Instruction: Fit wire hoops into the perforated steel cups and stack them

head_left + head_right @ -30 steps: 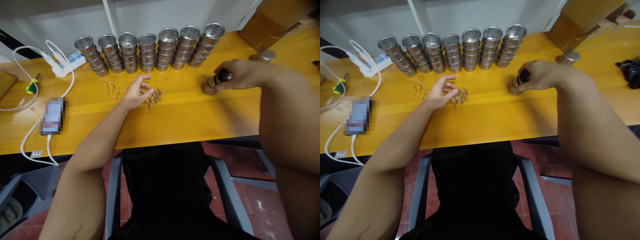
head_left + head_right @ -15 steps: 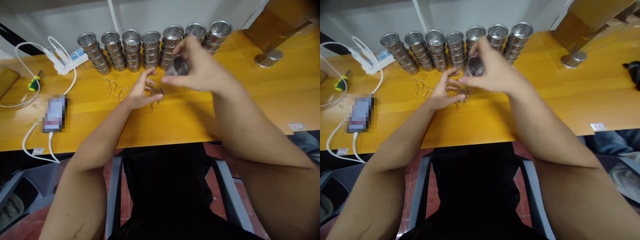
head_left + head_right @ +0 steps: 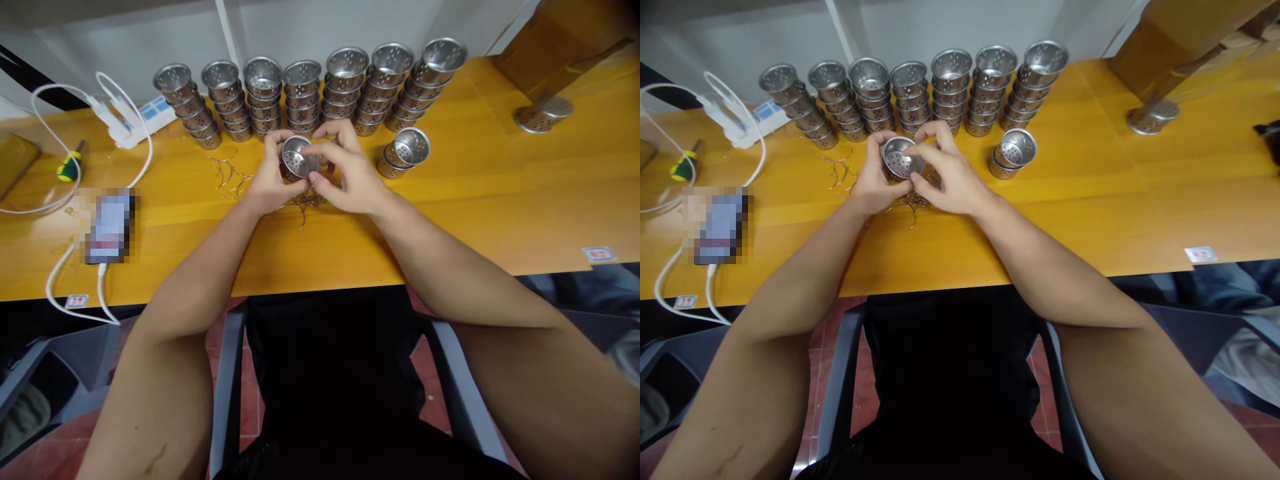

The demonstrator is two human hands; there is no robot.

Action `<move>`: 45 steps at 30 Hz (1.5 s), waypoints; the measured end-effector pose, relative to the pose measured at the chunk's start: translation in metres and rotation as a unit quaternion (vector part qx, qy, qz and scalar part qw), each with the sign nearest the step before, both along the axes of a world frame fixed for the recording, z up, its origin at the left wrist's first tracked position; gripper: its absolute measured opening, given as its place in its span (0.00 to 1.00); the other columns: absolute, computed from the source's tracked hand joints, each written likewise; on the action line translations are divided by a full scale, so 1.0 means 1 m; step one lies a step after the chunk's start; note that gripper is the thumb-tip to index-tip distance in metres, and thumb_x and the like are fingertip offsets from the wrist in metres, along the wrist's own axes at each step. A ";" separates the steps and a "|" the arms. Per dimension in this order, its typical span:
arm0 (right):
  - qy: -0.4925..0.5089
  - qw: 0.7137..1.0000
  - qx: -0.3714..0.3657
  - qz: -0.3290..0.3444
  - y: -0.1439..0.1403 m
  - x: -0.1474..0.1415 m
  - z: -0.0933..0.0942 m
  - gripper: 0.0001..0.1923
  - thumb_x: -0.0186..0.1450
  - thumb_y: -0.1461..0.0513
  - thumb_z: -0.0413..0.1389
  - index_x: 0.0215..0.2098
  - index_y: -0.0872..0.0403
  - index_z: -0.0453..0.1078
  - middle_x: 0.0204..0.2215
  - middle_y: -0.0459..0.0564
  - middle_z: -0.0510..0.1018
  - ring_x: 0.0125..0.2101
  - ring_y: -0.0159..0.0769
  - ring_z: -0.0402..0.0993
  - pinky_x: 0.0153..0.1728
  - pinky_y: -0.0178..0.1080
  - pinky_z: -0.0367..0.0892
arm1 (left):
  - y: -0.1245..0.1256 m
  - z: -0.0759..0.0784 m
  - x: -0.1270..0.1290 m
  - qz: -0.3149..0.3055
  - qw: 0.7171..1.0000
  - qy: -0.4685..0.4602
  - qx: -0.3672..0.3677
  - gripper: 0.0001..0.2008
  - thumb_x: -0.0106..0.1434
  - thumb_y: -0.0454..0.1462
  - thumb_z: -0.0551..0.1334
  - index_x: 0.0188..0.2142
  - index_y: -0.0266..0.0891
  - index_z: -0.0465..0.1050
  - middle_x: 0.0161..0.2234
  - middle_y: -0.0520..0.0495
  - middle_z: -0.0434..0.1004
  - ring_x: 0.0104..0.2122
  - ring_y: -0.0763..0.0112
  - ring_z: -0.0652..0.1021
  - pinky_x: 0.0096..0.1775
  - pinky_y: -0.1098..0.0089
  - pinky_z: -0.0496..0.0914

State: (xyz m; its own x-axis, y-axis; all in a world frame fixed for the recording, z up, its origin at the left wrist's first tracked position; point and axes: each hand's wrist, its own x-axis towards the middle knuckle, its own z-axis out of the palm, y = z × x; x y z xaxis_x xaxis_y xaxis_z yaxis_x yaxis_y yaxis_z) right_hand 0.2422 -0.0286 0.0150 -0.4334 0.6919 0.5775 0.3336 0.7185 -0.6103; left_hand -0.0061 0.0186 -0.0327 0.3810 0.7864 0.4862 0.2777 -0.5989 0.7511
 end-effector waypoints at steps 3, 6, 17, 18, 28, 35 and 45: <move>-0.019 0.999 -0.008 0.029 0.001 0.000 -0.001 0.24 0.78 0.37 0.67 0.59 0.43 0.85 0.66 0.62 0.80 0.63 0.66 0.79 0.69 0.73 0.80 | 0.006 -0.002 -0.004 -0.014 0.999 0.013 -0.050 0.47 0.70 0.65 0.82 0.74 0.50 0.64 0.67 0.39 0.80 0.69 0.51 0.87 0.69 0.52 0.85; -0.030 0.997 -0.010 0.069 0.003 -0.004 -0.006 0.20 0.80 0.39 0.64 0.47 0.45 0.81 0.60 0.61 0.82 0.57 0.62 0.80 0.65 0.69 0.80 | 0.009 -0.001 -0.007 -0.036 0.997 -0.005 -0.067 0.51 0.62 0.69 0.85 0.70 0.49 0.70 0.66 0.41 0.82 0.68 0.51 0.88 0.70 0.52 0.85; 0.084 0.984 -0.138 0.076 0.008 -0.012 -0.010 0.33 0.80 0.30 0.63 0.36 0.45 0.68 0.30 0.47 0.73 0.33 0.44 0.69 0.41 0.51 0.74 | 0.009 -0.005 -0.006 -0.075 0.992 -0.040 -0.093 0.50 0.61 0.71 0.84 0.69 0.49 0.74 0.64 0.40 0.88 0.63 0.52 0.92 0.63 0.51 0.89; 0.086 0.983 -0.149 0.068 0.008 -0.011 -0.009 0.36 0.78 0.26 0.63 0.35 0.45 0.67 0.29 0.47 0.73 0.32 0.44 0.69 0.39 0.51 0.74 | 0.009 -0.005 -0.006 -0.075 0.992 -0.039 -0.098 0.49 0.62 0.71 0.84 0.69 0.49 0.75 0.64 0.41 0.89 0.63 0.52 0.92 0.63 0.50 0.89; 0.100 0.980 -0.170 0.023 0.024 -0.007 -0.021 0.47 0.64 0.14 0.65 0.33 0.44 0.65 0.27 0.47 0.71 0.29 0.43 0.63 0.34 0.54 0.77 | 0.006 -0.003 -0.002 -0.078 0.987 -0.049 -0.131 0.47 0.62 0.68 0.86 0.68 0.49 0.76 0.64 0.42 0.88 0.63 0.51 0.92 0.66 0.48 0.88; 0.182 0.957 -0.221 0.054 0.032 -0.006 -0.023 0.47 0.63 0.15 0.66 0.32 0.44 0.59 0.27 0.46 0.67 0.30 0.45 0.68 0.38 0.57 0.78 | 0.003 0.002 -0.002 -0.078 0.988 -0.059 -0.120 0.53 0.58 0.76 0.82 0.68 0.48 0.76 0.64 0.40 0.87 0.63 0.49 0.91 0.67 0.46 0.88; 0.129 0.973 -0.189 0.037 0.033 0.004 -0.024 0.42 0.66 0.19 0.67 0.37 0.44 0.66 0.30 0.47 0.71 0.31 0.45 0.70 0.35 0.53 0.75 | 0.026 -0.014 -0.013 0.009 0.982 -0.077 -0.174 0.44 0.72 0.79 0.67 0.66 0.50 0.70 0.66 0.34 0.85 0.55 0.54 0.93 0.54 0.53 0.93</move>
State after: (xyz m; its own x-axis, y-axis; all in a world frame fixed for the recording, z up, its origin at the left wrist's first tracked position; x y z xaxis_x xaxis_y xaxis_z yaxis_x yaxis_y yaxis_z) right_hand 0.2466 0.0042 -0.0087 -0.3646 0.8481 0.3844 0.0903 0.4430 -0.8919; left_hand -0.0192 0.0450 -0.0466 0.3086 0.9208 0.2385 0.1532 -0.2955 0.9430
